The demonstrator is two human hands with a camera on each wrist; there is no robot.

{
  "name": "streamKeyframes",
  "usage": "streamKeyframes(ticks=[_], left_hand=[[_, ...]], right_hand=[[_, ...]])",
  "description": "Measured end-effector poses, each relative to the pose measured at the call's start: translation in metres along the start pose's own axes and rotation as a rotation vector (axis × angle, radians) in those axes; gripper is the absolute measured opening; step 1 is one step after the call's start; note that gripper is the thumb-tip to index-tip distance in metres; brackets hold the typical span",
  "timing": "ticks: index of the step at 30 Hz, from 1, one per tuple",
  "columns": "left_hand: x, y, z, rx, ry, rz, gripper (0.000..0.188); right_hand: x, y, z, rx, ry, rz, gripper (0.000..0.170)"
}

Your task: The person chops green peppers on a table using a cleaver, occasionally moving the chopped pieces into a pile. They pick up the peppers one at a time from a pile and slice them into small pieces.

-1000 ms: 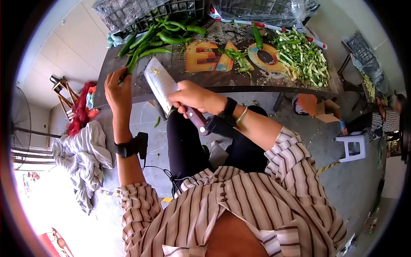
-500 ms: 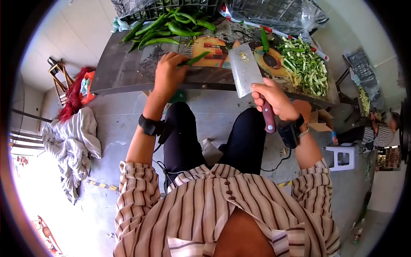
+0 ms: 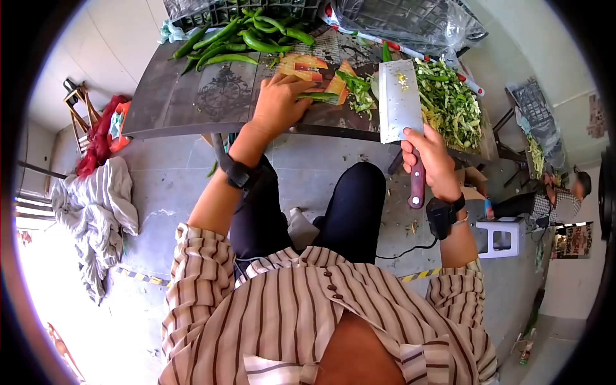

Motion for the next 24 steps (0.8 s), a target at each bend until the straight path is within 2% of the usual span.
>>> streamKeyframes(ticks=[3, 6, 9, 11, 19, 24], left_hand=[[0.003, 0.011, -0.006, -0.08, 0.042, -0.035, 0.024], [0.002, 0.017, -0.013, -0.143, 0.029, -0.045, 0.015], [-0.003, 0.013, -0.02, -0.198, 0.038, -0.045, 0.014], [-0.008, 0.01, -0.023, -0.216, 0.028, -0.037, 0.015], [-0.012, 0.008, -0.024, -0.215, 0.016, -0.055, 0.016], [-0.002, 0.02, -0.014, -0.145, 0.019, -0.004, 0.019]], right_hand=[[-0.003, 0.004, 0.0, -0.025, -0.04, -0.045, 0.013], [-0.001, 0.009, 0.002, -0.082, -0.084, -0.013, 0.014], [0.003, 0.01, 0.003, -0.17, -0.139, 0.015, 0.014], [0.008, 0.015, 0.006, -0.38, -0.195, 0.069, 0.014], [0.02, 0.036, 0.003, -0.402, -0.173, 0.123, 0.014], [0.02, 0.036, 0.0, -0.383, -0.15, 0.13, 0.015]])
Point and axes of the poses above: each hand's wrist, its own x-axis towards the middle knuckle, its own y-axis out of the palm, z = x × y, the point moved 9 cm from there along x, towards the middle knuckle, and after that the axes turned 2 degrees about x, right-handed, at the moved point
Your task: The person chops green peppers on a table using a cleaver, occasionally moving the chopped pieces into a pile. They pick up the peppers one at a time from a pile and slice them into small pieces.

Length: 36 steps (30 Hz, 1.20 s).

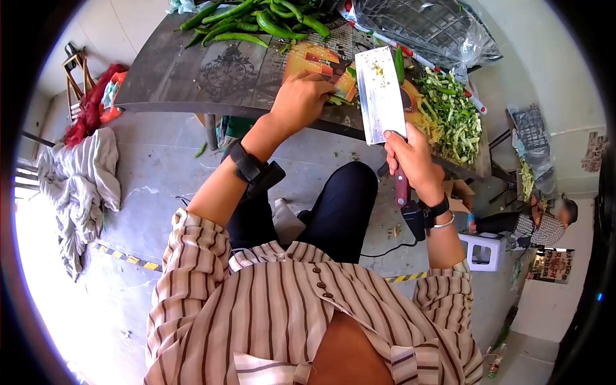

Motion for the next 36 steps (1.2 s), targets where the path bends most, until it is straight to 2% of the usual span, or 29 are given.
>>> streamKeyframes(ticks=[7, 13, 15, 22, 24, 30, 32, 33, 35, 36], left_hand=[[0.004, -0.003, -0.002, 0.107, 0.024, -0.014, 0.021], [-0.001, 0.002, -0.004, 0.079, 0.034, 0.077, 0.021], [-0.004, -0.011, -0.006, -0.013, 0.01, -0.065, 0.021], [-0.021, -0.014, -0.014, -0.053, -0.014, -0.098, 0.021], [-0.024, -0.017, -0.018, 0.043, 0.018, -0.108, 0.021], [-0.023, -0.017, -0.019, 0.059, 0.046, -0.174, 0.016], [-0.023, -0.015, -0.02, 0.051, 0.058, -0.18, 0.016], [-0.023, -0.016, -0.021, 0.046, 0.073, -0.187, 0.015], [-0.022, -0.016, -0.022, 0.042, 0.079, -0.178, 0.015], [-0.021, -0.016, -0.023, 0.04, 0.09, -0.173, 0.014]], right_hand=[[-0.007, -0.007, -0.006, 0.074, 0.057, -0.038, 0.017], [-0.008, -0.006, -0.011, 0.104, 0.066, -0.035, 0.017], [-0.008, -0.005, -0.011, 0.119, 0.06, -0.029, 0.017], [-0.007, -0.001, -0.009, 0.098, 0.036, -0.026, 0.015], [-0.007, 0.001, -0.008, 0.083, 0.025, -0.021, 0.015], [-0.001, 0.008, 0.005, -0.088, 0.03, 0.013, 0.017], [0.002, 0.011, 0.015, -0.304, -0.002, 0.03, 0.019], [0.005, 0.011, 0.016, -0.304, 0.002, 0.031, 0.019], [0.009, 0.019, 0.04, -0.524, -0.261, 0.056, 0.02], [0.011, 0.02, 0.042, -0.527, -0.257, 0.059, 0.02]])
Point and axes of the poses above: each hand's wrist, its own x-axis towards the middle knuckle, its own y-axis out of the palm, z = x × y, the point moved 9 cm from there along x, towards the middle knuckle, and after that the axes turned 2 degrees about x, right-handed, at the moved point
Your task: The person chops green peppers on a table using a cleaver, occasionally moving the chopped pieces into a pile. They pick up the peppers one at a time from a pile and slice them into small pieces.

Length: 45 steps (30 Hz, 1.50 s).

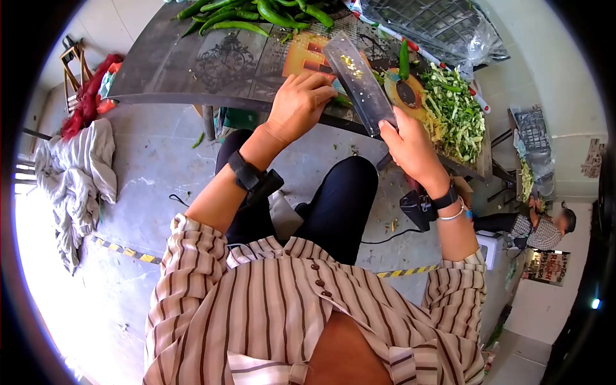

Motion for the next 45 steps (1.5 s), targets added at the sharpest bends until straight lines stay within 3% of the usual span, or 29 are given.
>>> streamKeyframes(ticks=[8, 14, 25, 28, 31, 34, 45], left_hand=[[0.0, 0.004, 0.001, -0.01, -0.001, 0.03, 0.011], [0.0, 0.005, 0.001, 0.002, -0.016, 0.043, 0.009], [-0.001, 0.008, 0.005, -0.029, -0.061, 0.078, 0.007], [0.002, 0.007, 0.001, -0.025, -0.013, 0.059, 0.007], [0.002, 0.002, 0.001, -0.03, -0.023, 0.031, 0.006], [0.0, 0.007, 0.005, -0.011, -0.062, 0.051, 0.005], [0.002, 0.007, 0.007, -0.051, -0.072, 0.059, 0.007]], right_hand=[[0.017, 0.007, 0.024, -0.314, -0.055, 0.112, 0.019], [0.025, 0.01, 0.027, -0.372, -0.065, 0.179, 0.02], [0.037, 0.016, 0.026, -0.353, -0.034, 0.28, 0.022], [0.048, 0.023, 0.033, -0.328, -0.115, 0.217, 0.021], [0.056, 0.023, 0.022, -0.286, 0.024, 0.233, 0.024], [0.054, 0.028, 0.028, -0.333, -0.118, 0.192, 0.024], [0.058, 0.032, 0.023, -0.329, -0.099, 0.207, 0.018]])
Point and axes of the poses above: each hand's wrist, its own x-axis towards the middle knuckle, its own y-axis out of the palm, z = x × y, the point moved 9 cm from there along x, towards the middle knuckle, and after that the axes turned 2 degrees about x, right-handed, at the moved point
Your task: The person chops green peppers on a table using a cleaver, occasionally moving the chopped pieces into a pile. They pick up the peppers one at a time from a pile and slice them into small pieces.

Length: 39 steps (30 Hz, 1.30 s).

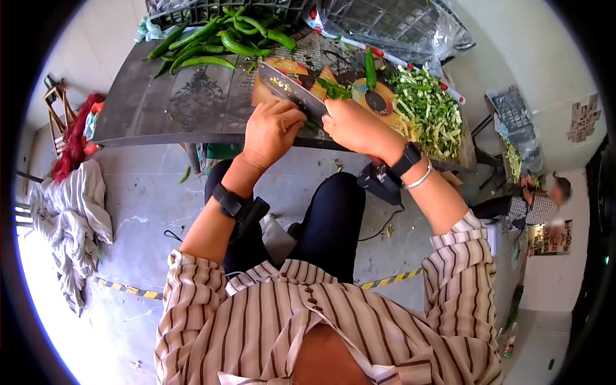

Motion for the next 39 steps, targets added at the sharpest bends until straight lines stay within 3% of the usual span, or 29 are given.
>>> streamKeyframes(ticks=[2, 5, 8, 10, 12, 18, 25, 32, 36, 39], left_hand=[[-0.001, 0.002, 0.0, -0.005, 0.012, 0.013, 0.006], [0.0, 0.002, 0.003, 0.008, 0.022, 0.007, 0.005], [-0.003, -0.002, 0.004, -0.033, 0.016, -0.019, 0.009], [-0.004, -0.005, 0.003, -0.039, 0.03, -0.074, 0.005], [-0.005, -0.004, 0.003, -0.031, 0.022, -0.068, 0.005], [-0.004, -0.003, 0.002, -0.019, 0.022, -0.074, 0.005], [-0.003, -0.003, 0.002, 0.0, -0.007, -0.039, 0.006], [-0.002, 0.0, -0.001, 0.001, 0.001, -0.013, 0.004], [-0.001, -0.002, 0.002, -0.011, -0.003, -0.017, 0.005], [-0.005, -0.005, 0.003, -0.046, 0.0, -0.038, 0.006]], right_hand=[[0.007, 0.004, -0.001, 0.005, 0.007, -0.011, 0.016], [0.03, 0.007, 0.014, -0.065, -0.127, -0.149, 0.014], [0.049, 0.008, 0.01, -0.11, -0.123, -0.102, 0.018], [0.041, -0.009, 0.0, 0.13, 0.035, -0.154, 0.021], [0.031, -0.018, -0.011, 0.067, -0.004, -0.217, 0.024], [-0.009, -0.018, 0.001, 0.027, 0.031, -0.062, 0.027], [-0.02, -0.008, 0.0, 0.028, 0.015, -0.054, 0.025], [0.001, -0.001, -0.001, 0.013, -0.009, -0.043, 0.024], [0.035, 0.001, 0.015, -0.068, -0.13, -0.112, 0.024], [0.035, -0.006, 0.003, 0.036, 0.001, -0.107, 0.027]])
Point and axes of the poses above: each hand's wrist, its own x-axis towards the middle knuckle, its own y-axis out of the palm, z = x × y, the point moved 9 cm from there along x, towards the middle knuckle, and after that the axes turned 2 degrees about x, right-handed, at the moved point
